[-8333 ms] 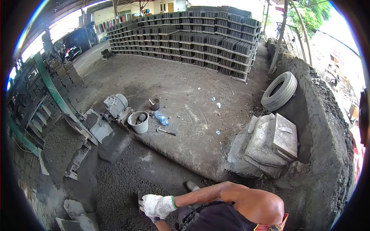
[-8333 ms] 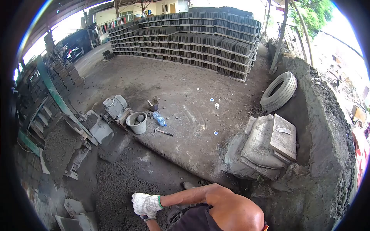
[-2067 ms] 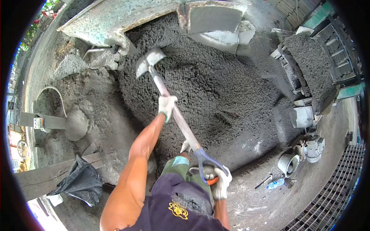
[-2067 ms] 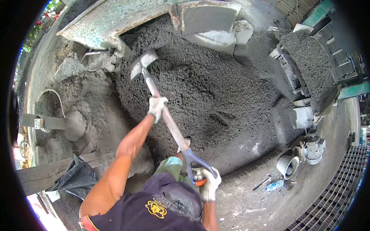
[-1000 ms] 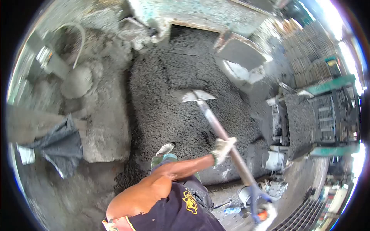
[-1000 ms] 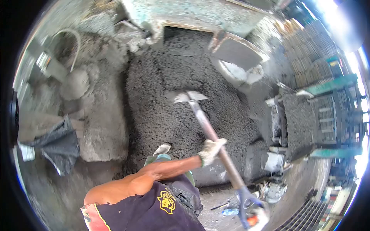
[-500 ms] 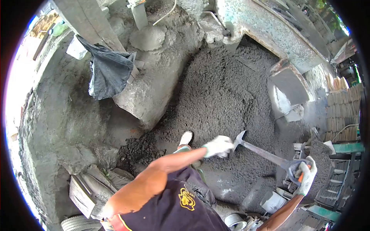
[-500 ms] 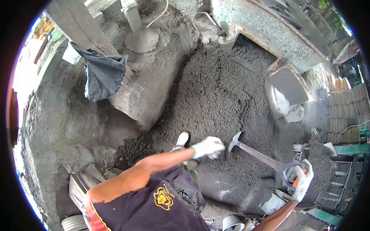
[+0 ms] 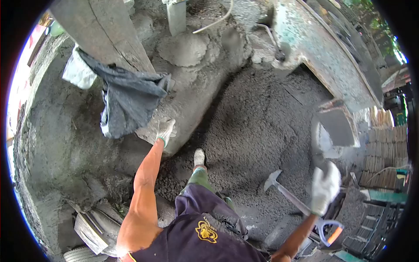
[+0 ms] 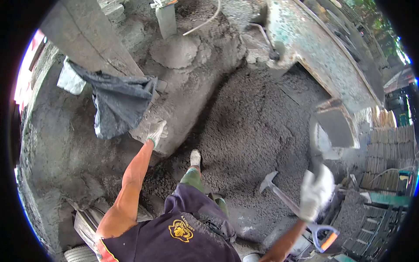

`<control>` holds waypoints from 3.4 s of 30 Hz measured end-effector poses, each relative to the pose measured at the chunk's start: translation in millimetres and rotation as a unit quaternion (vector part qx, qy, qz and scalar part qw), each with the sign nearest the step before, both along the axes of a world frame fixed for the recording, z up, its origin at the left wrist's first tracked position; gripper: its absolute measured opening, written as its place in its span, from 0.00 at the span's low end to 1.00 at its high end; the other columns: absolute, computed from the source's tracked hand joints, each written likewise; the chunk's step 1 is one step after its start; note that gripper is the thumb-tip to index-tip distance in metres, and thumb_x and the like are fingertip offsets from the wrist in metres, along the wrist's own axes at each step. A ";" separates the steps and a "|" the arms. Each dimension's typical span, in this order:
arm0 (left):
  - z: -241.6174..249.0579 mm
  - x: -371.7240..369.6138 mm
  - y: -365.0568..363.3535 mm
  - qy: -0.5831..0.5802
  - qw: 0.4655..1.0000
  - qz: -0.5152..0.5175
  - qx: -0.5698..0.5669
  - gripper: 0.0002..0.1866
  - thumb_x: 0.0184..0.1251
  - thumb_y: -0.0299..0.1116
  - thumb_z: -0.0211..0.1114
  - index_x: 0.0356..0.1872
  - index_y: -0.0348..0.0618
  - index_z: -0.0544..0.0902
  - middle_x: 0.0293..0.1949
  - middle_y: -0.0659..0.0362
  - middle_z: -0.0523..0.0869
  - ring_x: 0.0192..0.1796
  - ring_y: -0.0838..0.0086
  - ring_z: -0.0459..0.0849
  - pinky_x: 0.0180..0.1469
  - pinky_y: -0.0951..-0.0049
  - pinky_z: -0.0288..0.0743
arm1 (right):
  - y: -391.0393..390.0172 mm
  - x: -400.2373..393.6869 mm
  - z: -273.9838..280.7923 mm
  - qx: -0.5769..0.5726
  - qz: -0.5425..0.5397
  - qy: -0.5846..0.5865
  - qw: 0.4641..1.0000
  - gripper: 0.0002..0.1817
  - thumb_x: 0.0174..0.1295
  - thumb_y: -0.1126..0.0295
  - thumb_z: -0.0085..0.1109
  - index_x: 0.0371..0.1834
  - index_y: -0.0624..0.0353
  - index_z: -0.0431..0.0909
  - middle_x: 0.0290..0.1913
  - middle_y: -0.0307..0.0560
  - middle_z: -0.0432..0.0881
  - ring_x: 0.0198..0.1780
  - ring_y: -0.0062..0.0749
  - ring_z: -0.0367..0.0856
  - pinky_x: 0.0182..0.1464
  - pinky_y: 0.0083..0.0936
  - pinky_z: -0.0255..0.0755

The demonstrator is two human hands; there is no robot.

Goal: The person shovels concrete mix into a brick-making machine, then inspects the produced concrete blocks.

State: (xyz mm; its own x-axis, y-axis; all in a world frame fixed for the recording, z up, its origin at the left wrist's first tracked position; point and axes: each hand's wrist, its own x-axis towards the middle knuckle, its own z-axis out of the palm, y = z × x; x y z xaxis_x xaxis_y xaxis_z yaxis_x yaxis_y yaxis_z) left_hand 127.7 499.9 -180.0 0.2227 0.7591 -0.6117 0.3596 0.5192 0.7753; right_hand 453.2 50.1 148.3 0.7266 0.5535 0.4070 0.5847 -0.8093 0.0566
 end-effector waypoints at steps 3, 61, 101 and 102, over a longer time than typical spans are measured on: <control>-17.1 -16.3 44.6 0.014 1.000 -0.011 -0.005 0.14 0.70 0.39 0.63 0.48 0.39 0.82 0.31 0.53 0.86 0.26 0.64 0.87 0.26 0.63 0.83 | 175.4 -21.6 -75.3 0.018 0.156 0.195 0.968 0.20 0.63 0.58 0.68 0.54 0.56 0.86 0.54 0.52 0.88 0.56 0.48 0.85 0.63 0.40 0.77; 6.9 142.0 185.8 0.352 0.897 -0.147 0.222 0.36 0.70 0.43 0.71 0.68 0.23 0.71 0.64 0.43 0.81 0.61 0.57 0.82 0.65 0.63 0.73 | 20.2 470.5 -395.0 0.411 -0.265 0.515 0.704 0.10 0.65 0.75 0.49 0.47 0.66 0.71 0.26 0.49 0.77 0.20 0.38 0.80 0.19 0.40 0.79; 27.1 172.2 170.4 0.402 0.887 -0.108 0.198 0.20 0.69 0.44 0.72 0.44 0.36 0.78 0.35 0.62 0.79 0.31 0.75 0.74 0.31 0.70 0.71 | 73.0 470.7 -386.0 0.550 -0.239 0.590 0.541 0.18 0.55 0.82 0.54 0.50 0.77 0.70 0.36 0.59 0.84 0.34 0.48 0.88 0.40 0.52 0.89; 30.4 173.7 169.9 0.399 0.891 -0.117 0.183 0.20 0.69 0.43 0.71 0.45 0.35 0.79 0.36 0.60 0.80 0.33 0.73 0.76 0.34 0.69 0.73 | 84.8 470.3 -395.6 0.573 -0.232 0.584 0.526 0.18 0.55 0.82 0.53 0.49 0.77 0.70 0.36 0.59 0.83 0.34 0.49 0.88 0.41 0.54 0.88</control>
